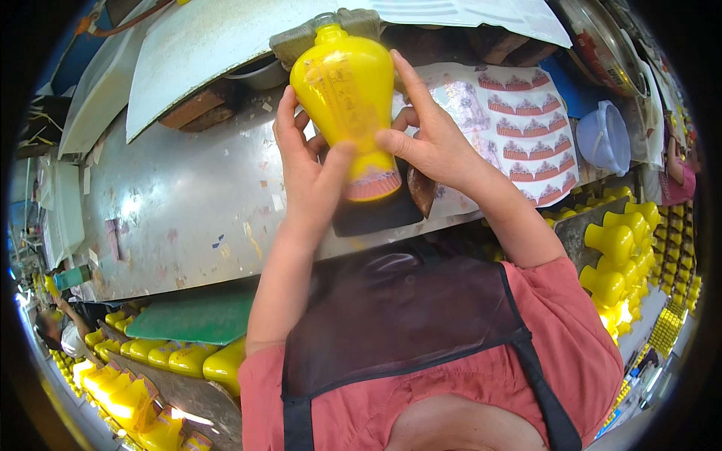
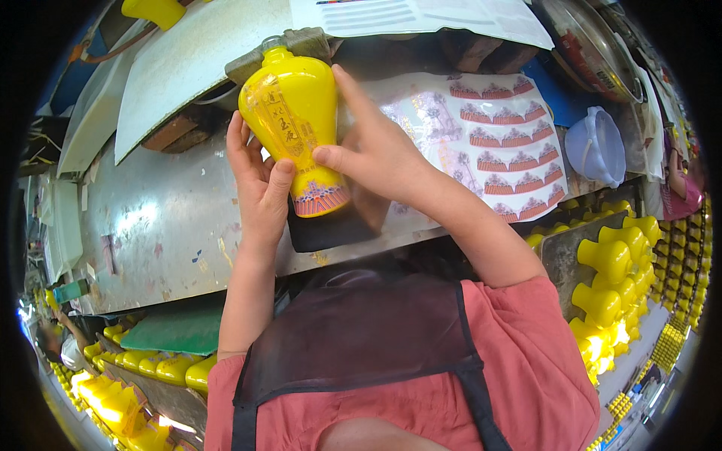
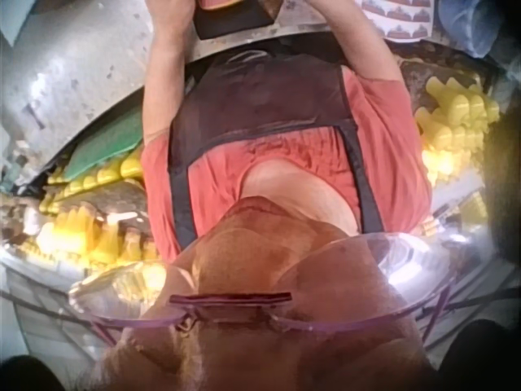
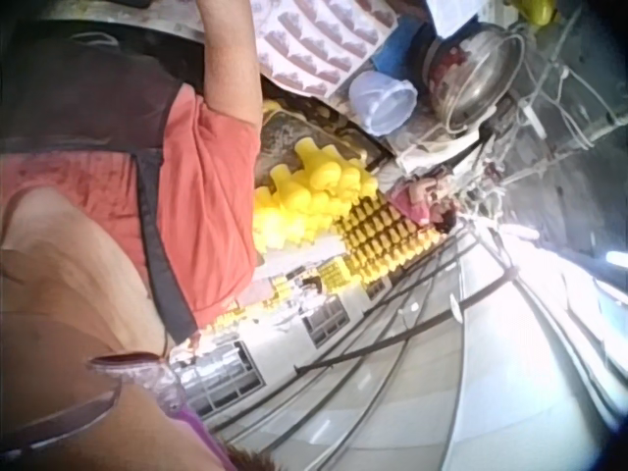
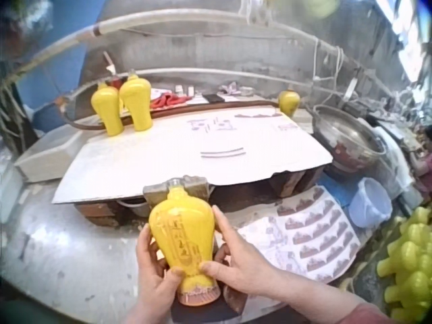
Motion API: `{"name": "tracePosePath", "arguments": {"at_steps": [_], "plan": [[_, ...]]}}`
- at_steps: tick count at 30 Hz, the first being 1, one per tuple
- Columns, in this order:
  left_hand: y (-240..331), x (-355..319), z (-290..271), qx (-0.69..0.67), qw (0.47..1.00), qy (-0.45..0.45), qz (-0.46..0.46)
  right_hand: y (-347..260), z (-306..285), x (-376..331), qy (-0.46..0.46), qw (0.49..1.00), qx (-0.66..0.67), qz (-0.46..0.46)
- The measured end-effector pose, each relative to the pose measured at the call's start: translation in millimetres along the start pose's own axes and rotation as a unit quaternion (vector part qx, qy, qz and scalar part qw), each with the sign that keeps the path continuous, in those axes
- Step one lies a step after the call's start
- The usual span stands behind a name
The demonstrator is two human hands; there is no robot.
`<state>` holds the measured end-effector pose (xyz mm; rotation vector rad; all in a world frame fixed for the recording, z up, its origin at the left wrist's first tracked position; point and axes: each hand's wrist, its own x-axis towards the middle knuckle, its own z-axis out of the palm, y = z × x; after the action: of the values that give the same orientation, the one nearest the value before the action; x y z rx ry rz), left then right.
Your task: The person applies adhesive labels to yellow plastic containers. They peel a label from a sheet, position it on the container, and smooth it down with their fingers. The process is repeated for multiple containers.
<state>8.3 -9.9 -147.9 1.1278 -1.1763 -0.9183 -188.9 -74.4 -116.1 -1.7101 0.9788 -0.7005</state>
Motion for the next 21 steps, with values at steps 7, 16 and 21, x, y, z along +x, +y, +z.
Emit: {"name": "tracePosePath", "arguments": {"at_steps": [7, 16, 21], "plan": [[6.9, 1.7, -0.1, -0.030, 1.000, 0.004, -0.007, 4.5, 2.7, 0.8, 0.003, 0.999, 0.026, -0.025], [14.6, 2.3, 0.0, -0.082, 0.996, 0.012, -0.042, 5.2, 0.9, 2.6, -0.004, 0.998, 0.060, -0.003], [13.0, 3.6, 3.9, -0.056, 0.998, 0.020, -0.024, 10.0, 7.2, 4.2, 0.015, 0.999, 0.040, -0.023]]}}
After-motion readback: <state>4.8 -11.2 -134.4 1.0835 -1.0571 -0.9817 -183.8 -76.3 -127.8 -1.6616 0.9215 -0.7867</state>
